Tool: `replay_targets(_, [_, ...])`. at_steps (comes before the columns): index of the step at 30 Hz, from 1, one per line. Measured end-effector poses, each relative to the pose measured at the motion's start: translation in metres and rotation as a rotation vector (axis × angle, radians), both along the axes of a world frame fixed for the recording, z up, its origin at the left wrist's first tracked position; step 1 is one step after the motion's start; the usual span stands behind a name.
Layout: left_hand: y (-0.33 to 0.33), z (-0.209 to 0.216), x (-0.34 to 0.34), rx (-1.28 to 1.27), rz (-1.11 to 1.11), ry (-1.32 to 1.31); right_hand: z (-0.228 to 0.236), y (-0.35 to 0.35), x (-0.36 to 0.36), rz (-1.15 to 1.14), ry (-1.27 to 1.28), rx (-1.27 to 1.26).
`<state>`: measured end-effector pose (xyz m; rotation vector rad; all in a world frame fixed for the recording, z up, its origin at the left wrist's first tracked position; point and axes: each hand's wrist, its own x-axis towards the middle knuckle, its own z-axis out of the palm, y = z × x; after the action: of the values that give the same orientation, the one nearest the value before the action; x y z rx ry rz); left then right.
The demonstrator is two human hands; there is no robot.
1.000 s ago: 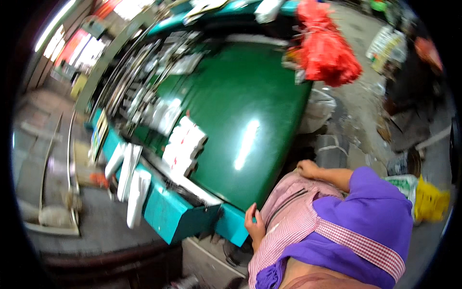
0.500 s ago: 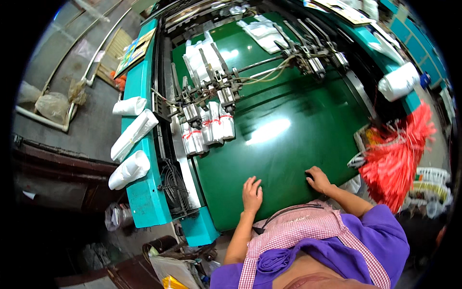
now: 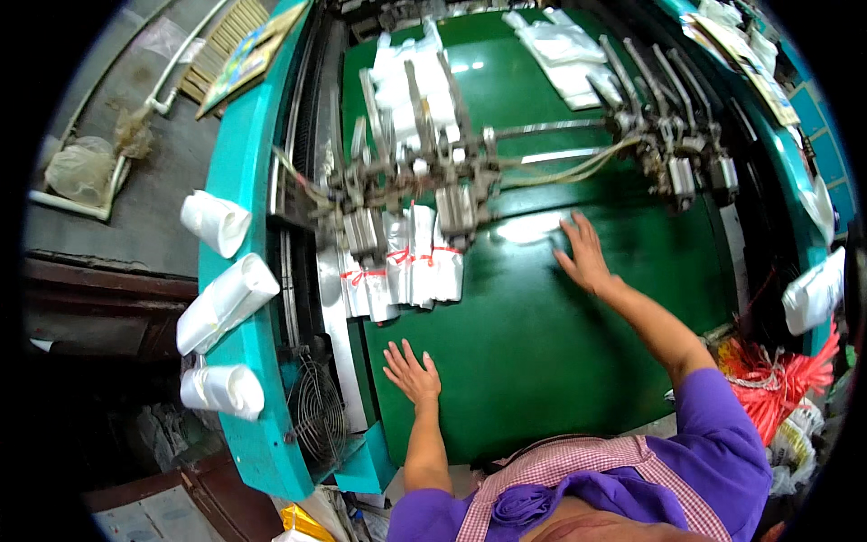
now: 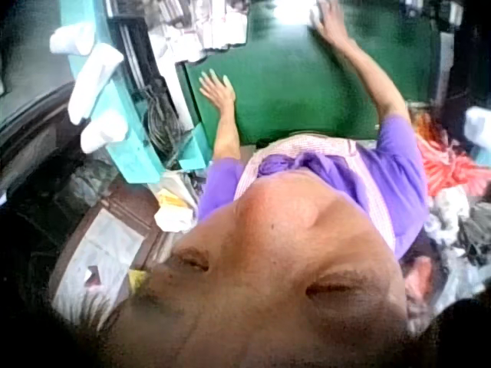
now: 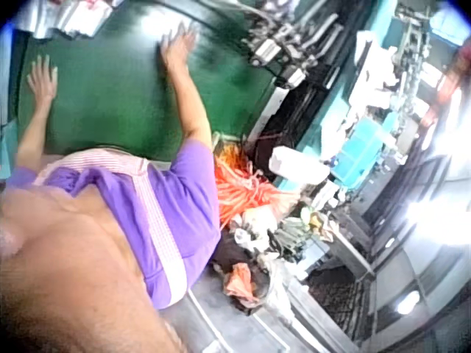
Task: The person handles a yellow and white plastic bag, then moves to a green work surface to fold white plastic sheets and tie them with red strings. The person stacks the tied bundles on the surface.
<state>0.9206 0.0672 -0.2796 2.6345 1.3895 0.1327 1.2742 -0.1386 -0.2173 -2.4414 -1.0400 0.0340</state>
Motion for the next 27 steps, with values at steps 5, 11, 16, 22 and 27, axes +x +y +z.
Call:
replay_targets(5, [0.001, 0.003, 0.006, -0.033, -0.034, -0.020, -0.017, 0.159, 0.073, 0.087, -0.163, 0.108])
replay_targets(11, [0.001, 0.008, 0.004, -0.082, -0.029, -0.003, -0.029, 0.359, 0.152, 0.110, -0.462, 0.219])
replay_targets(16, [0.006, 0.004, 0.004, -0.088, -0.031, -0.018, -0.033, 0.442, 0.213, -0.041, -0.371, -0.162])
replay_targets(22, [0.007, 0.003, 0.003, -0.062, -0.021, -0.005, -0.056, 0.413, 0.216, 0.061, -0.271, -0.425])
replay_targets(27, [0.006, 0.009, 0.006, -0.062, -0.030, -0.011, -0.053, 0.348, 0.195, 0.133, -0.258, -0.438])
